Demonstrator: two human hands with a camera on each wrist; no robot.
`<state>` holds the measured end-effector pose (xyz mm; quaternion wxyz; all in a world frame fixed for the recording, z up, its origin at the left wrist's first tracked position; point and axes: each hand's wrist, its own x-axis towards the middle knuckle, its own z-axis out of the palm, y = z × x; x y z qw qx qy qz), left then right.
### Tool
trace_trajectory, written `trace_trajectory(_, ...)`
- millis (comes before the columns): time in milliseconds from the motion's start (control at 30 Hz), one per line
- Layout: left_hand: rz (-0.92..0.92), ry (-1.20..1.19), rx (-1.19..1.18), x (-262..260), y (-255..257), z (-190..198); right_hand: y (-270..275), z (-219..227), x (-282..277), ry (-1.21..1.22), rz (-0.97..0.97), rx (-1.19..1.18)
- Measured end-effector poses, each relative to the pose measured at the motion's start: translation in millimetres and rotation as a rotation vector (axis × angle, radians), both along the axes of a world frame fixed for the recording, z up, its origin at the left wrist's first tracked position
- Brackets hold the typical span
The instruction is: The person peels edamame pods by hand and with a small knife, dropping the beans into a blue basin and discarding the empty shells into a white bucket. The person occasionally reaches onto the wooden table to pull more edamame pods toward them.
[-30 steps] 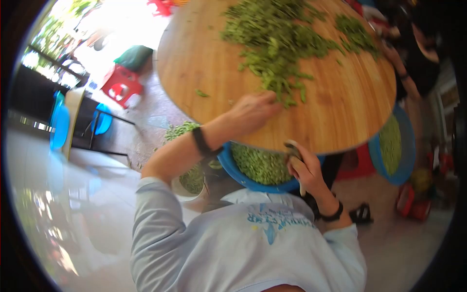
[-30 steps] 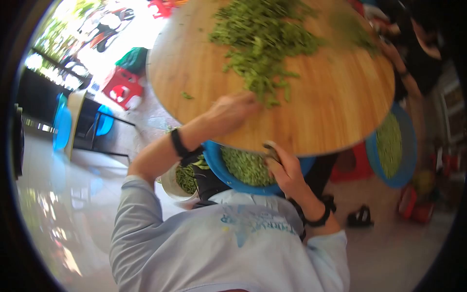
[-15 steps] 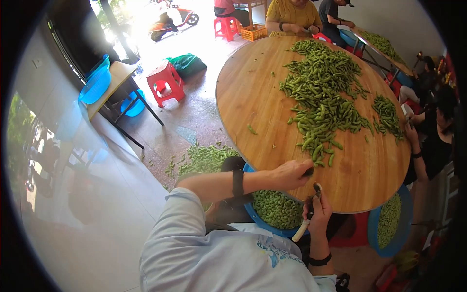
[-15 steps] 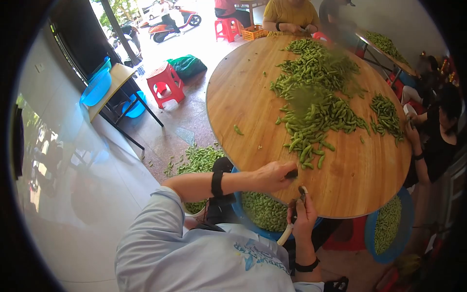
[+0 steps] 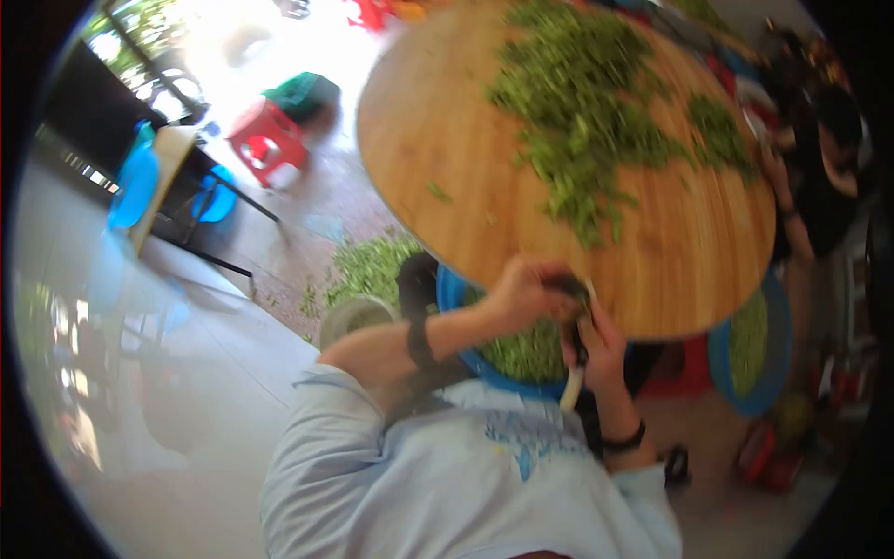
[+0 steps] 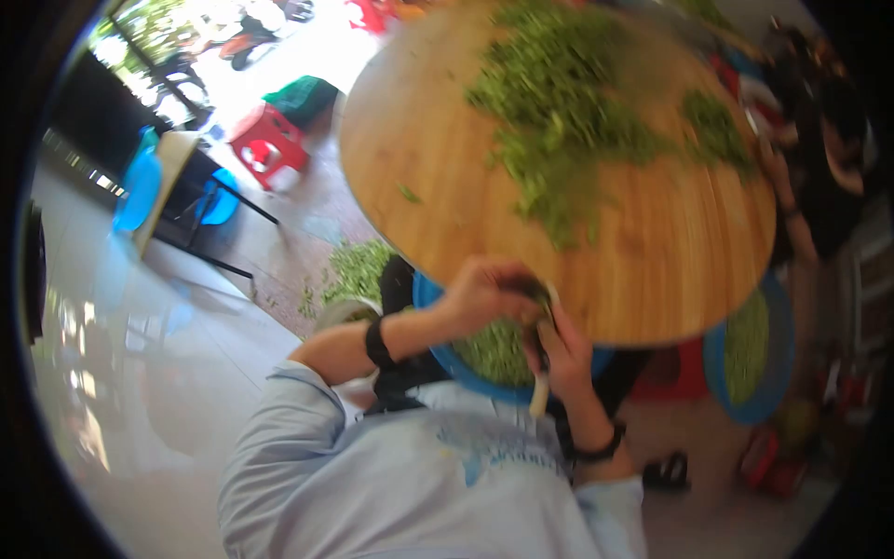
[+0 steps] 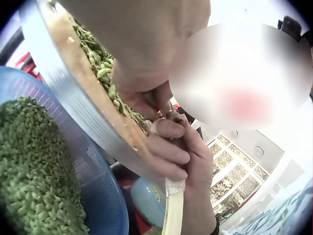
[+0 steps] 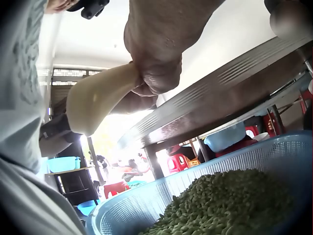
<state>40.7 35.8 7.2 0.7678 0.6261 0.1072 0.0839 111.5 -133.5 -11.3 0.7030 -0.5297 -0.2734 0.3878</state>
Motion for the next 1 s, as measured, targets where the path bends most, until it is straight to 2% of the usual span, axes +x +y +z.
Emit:
trace_trajectory(133,0.018,-0.007,-0.072,3,-1,1,0,-1,6,0.039,0.032,0.030)
trace_trajectory(200,0.103,-0.019,-0.128,4,-2,0,2,2,6,0.083,-0.012,0.040)
trace_trajectory(267,0.082,0.006,-0.139,5,2,-5,2,-3,10,0.025,0.035,0.033)
trace_trajectory(367,0.096,0.015,-0.180,6,3,-7,0,-15,6,0.032,0.002,0.083)
trace_trajectory(500,-0.002,0.106,-0.394,7,6,-7,-4,-14,7,0.035,-0.025,0.111)
trace_trajectory(600,-0.091,0.157,-0.539,6,7,-8,-8,-11,11,0.056,0.056,0.067)
trace_trajectory(667,-0.140,0.195,-0.626,2,0,-13,-6,-22,10,-0.637,-0.106,0.163)
trace_trajectory(733,0.020,0.085,-0.264,1,-16,-21,-13,-24,5,-0.655,-0.151,0.091)
trace_trajectory(867,0.066,0.079,-0.084,1,-31,-14,-16,-25,-1,-0.720,-0.294,-0.005)
trace_trajectory(933,0.009,0.041,0.067,-1,-30,-13,-19,-26,0,-0.715,-0.270,-0.022)
trace_trajectory(967,0.011,0.041,0.071,-6,-25,-7,-21,-27,2,-0.711,-0.241,-0.038)
trace_trajectory(1000,-0.113,0.110,0.426,-13,-18,7,-24,-24,4,-0.714,-0.242,-0.033)
